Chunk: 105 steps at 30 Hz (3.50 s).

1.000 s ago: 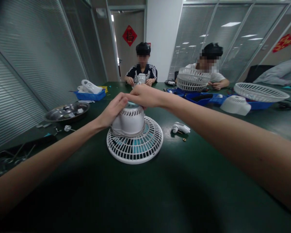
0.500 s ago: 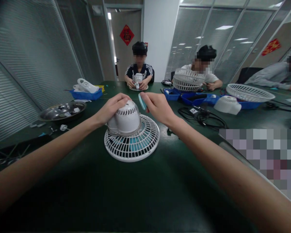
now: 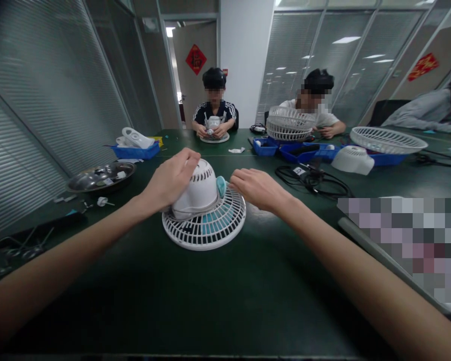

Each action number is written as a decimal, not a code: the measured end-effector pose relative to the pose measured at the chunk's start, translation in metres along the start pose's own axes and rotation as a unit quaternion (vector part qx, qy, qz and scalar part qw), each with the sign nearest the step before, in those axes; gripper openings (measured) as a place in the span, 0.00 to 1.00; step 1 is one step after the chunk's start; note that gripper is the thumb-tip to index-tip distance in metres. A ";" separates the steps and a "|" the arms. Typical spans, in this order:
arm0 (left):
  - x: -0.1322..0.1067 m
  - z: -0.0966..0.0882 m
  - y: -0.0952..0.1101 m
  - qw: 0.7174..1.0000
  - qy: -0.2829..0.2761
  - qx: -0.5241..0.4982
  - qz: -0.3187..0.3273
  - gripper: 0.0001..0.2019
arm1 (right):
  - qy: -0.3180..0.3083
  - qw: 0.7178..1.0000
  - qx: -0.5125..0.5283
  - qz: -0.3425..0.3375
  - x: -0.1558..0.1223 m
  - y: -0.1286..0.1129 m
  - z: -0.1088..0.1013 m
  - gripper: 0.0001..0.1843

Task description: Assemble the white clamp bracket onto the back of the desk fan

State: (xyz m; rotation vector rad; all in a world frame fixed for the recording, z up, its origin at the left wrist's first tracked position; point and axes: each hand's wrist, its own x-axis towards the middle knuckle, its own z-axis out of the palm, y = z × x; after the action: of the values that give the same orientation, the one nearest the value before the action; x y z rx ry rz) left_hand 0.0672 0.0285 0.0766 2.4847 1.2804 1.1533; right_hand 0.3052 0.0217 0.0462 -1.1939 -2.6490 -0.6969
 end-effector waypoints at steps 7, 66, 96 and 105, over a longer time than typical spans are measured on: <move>-0.019 -0.016 0.023 0.985 -0.047 0.149 0.071 0.29 | -0.013 0.998 0.037 0.050 -0.012 0.008 -0.002 0.16; -0.074 0.026 -0.021 0.993 0.014 0.021 0.118 0.34 | 0.180 0.874 0.427 0.144 -0.069 -0.022 0.033 0.17; -0.032 0.057 0.051 0.918 -0.019 0.256 0.301 0.16 | 0.177 0.853 0.465 0.160 -0.055 -0.025 0.021 0.18; -0.030 0.060 0.050 0.918 -0.003 0.260 0.300 0.14 | 0.062 0.910 0.266 0.312 -0.085 0.029 -0.022 0.19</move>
State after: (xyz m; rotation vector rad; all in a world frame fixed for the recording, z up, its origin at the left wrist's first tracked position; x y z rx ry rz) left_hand 0.1298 -0.0113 0.0379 3.4400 0.9233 0.9783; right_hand 0.3825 -0.0292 0.0483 -1.5990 -1.9538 0.0588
